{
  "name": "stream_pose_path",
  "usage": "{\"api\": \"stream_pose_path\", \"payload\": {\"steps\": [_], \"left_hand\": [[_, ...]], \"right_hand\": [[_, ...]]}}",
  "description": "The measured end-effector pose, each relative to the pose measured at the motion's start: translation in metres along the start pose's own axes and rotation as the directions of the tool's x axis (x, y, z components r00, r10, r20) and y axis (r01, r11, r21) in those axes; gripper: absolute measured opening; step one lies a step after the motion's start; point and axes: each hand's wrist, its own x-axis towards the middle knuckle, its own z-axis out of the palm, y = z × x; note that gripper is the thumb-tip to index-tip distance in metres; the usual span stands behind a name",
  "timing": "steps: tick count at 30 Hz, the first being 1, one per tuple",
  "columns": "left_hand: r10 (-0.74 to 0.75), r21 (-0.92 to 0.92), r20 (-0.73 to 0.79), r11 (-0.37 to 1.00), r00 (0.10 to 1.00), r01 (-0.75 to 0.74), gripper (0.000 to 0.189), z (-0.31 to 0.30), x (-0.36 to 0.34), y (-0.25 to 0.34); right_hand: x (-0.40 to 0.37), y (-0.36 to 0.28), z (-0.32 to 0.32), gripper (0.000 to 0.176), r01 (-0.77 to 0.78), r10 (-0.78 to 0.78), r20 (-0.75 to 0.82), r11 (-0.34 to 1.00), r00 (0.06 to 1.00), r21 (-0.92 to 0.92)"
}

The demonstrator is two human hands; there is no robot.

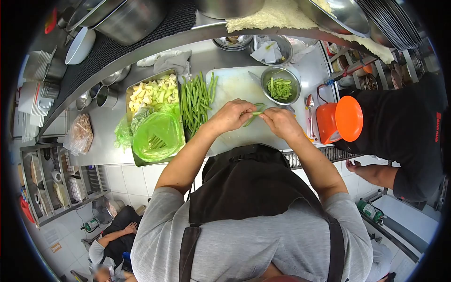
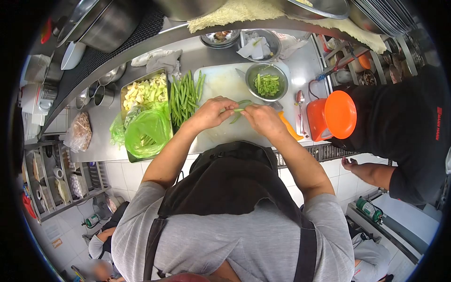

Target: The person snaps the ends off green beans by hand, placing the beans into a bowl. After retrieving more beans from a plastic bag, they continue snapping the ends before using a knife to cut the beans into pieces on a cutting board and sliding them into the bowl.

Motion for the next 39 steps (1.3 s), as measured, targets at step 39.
{"api": "stream_pose_path", "payload": {"steps": [39], "left_hand": [[-0.499, -0.881, -0.260, 0.473, 0.827, 0.008, 0.010, -0.030, 0.010, 0.018]], "right_hand": [[0.034, -0.027, -0.039, 0.020, -0.228, 0.310, -0.053, 0.796, 0.949, 0.561]]}}
